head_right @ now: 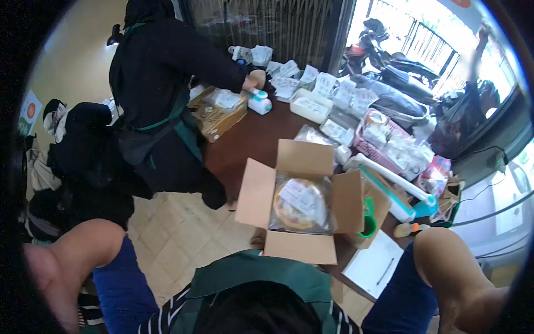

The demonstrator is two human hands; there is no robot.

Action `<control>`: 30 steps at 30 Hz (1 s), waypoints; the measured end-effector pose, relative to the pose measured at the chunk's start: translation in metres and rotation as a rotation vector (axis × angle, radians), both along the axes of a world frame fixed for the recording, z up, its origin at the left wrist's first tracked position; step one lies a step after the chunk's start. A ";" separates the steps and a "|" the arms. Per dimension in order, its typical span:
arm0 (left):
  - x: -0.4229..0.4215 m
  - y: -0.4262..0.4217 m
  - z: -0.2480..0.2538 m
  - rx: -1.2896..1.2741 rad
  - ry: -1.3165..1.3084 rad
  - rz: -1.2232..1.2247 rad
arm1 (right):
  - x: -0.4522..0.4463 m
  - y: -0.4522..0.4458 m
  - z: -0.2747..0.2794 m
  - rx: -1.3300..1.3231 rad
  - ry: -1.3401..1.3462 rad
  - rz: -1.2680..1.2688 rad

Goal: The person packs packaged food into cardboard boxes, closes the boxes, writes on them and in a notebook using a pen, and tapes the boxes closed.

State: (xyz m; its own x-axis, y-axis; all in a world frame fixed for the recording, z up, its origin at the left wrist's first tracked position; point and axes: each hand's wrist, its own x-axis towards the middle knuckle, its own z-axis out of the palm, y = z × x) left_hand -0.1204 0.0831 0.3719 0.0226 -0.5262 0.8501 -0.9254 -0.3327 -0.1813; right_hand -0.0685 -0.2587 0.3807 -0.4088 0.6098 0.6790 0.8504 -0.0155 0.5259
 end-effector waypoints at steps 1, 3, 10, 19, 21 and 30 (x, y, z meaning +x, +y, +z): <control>0.000 -0.001 -0.001 0.008 -0.004 0.008 | 0.000 -0.001 -0.002 0.008 -0.004 0.006; 0.001 -0.002 -0.007 0.000 -0.007 0.000 | -0.004 -0.001 -0.003 0.001 -0.010 0.000; 0.009 0.001 -0.010 -0.040 0.020 -0.048 | -0.009 0.005 0.003 -0.005 0.011 0.002; 0.022 0.009 -0.028 -0.129 0.009 -0.135 | -0.013 0.004 -0.007 0.081 0.011 0.075; 0.031 0.017 -0.036 -0.190 0.020 -0.128 | -0.003 0.003 -0.017 0.189 0.029 0.102; 0.010 0.100 -0.367 -0.855 1.601 0.853 | 0.073 -0.062 -0.166 -0.028 1.408 -0.458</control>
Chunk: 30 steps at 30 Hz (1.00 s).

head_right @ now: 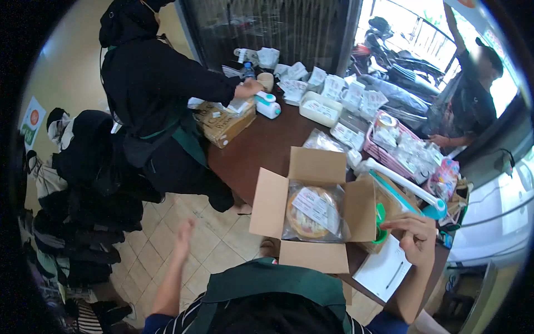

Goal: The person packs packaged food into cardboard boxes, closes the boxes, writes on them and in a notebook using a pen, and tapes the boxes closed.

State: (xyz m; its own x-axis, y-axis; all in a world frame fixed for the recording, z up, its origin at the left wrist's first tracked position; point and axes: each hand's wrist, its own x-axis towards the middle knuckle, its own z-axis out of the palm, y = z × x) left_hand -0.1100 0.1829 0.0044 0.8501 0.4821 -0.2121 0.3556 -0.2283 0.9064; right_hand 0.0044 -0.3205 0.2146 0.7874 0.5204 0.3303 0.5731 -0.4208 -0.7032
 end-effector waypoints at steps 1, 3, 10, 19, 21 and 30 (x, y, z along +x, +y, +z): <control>-0.047 0.022 -0.097 -0.113 0.215 0.093 | -0.002 -0.010 -0.030 0.131 0.083 -0.103; -0.129 0.023 -0.191 -0.100 0.650 0.138 | -0.012 -0.023 -0.066 0.259 0.165 -0.195; -0.235 -0.030 -0.244 -0.133 0.982 0.102 | -0.014 -0.014 -0.100 0.349 0.351 -0.292; -0.219 -0.031 -0.244 -0.079 0.773 0.094 | 0.014 0.034 -0.084 0.251 0.382 -0.096; -0.213 -0.033 -0.242 -0.069 0.744 0.089 | 0.015 0.037 -0.088 0.258 0.409 -0.076; -0.193 -0.020 -0.242 -0.050 0.781 0.068 | 0.012 0.040 -0.090 0.273 0.422 -0.076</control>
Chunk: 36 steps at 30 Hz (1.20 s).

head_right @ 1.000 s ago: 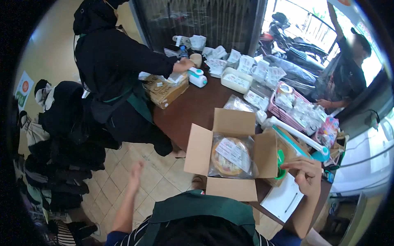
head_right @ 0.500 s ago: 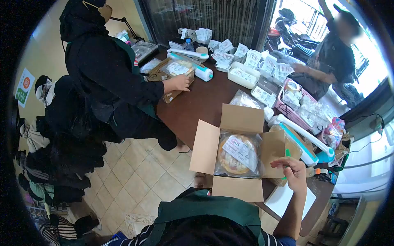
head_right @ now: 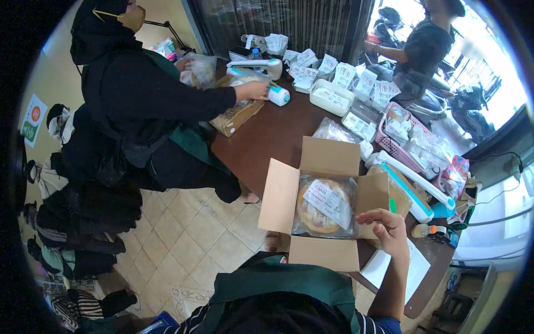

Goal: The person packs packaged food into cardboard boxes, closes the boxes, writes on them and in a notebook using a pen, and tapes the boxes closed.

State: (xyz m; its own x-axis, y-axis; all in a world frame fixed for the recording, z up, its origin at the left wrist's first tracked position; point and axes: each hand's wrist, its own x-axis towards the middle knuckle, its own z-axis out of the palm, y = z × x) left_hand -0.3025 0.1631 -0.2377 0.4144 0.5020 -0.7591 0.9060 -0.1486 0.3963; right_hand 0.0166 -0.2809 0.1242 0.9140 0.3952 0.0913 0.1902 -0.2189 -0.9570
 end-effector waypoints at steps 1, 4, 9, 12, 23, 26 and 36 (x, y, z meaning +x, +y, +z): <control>0.001 0.002 0.002 -0.001 0.006 -0.003 | -0.001 0.000 0.001 -0.001 -0.001 -0.002; 0.014 0.006 0.006 -0.001 -0.019 -0.017 | -0.002 0.001 0.001 -0.032 -0.018 0.001; 0.006 0.005 0.004 -0.015 0.015 -0.032 | -0.005 0.005 0.000 -0.069 -0.015 -0.006; -0.013 0.003 -0.001 -0.031 0.078 -0.052 | -0.006 0.013 0.000 -0.084 0.008 -0.002; 0.244 0.026 0.056 0.580 -0.643 -0.772 | -0.001 0.044 -0.009 -0.141 0.131 -0.032; 0.384 0.000 0.107 0.665 -0.992 -0.776 | -0.010 0.054 -0.009 -0.155 0.146 -0.035; 0.436 0.011 0.137 -0.183 -0.570 -0.455 | -0.055 0.034 -0.008 -0.208 0.138 -0.157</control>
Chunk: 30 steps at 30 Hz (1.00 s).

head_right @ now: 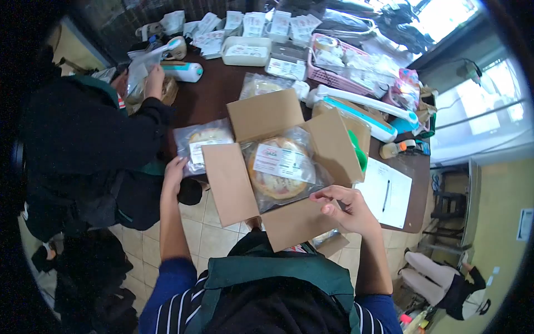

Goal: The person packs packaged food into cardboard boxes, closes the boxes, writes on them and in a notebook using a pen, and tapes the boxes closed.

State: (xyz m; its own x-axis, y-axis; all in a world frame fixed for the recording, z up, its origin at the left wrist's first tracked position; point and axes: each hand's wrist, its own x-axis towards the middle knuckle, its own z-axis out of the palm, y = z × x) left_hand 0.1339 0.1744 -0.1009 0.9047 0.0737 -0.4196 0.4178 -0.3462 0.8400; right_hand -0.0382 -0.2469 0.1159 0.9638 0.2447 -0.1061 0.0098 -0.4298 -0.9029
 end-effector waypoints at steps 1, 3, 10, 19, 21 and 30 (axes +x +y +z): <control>-0.030 -0.015 0.038 -0.207 -0.104 0.083 | -0.003 -0.003 -0.001 0.055 0.002 -0.023; -0.090 -0.025 0.113 -0.182 -0.196 0.037 | -0.005 -0.006 -0.003 0.119 0.030 -0.055; -0.206 0.005 0.271 -0.523 -0.542 0.194 | 0.016 0.025 -0.011 0.437 0.236 0.012; -0.165 -0.128 0.229 -0.933 -0.526 -0.116 | 0.050 0.031 0.010 0.962 0.262 -0.181; -0.147 -0.131 0.215 -0.102 -0.745 -0.146 | 0.063 0.003 -0.009 0.805 0.338 -0.174; -0.119 -0.197 0.189 0.598 -0.703 -0.801 | 0.047 0.041 -0.099 -0.737 -0.495 0.022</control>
State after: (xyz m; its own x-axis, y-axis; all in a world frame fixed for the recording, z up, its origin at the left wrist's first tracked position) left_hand 0.0153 -0.0227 0.0880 0.7989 -0.5950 0.0882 -0.5721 -0.7063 0.4169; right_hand 0.0089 -0.2061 0.0172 0.9368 0.2977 0.1841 0.3408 -0.8954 -0.2864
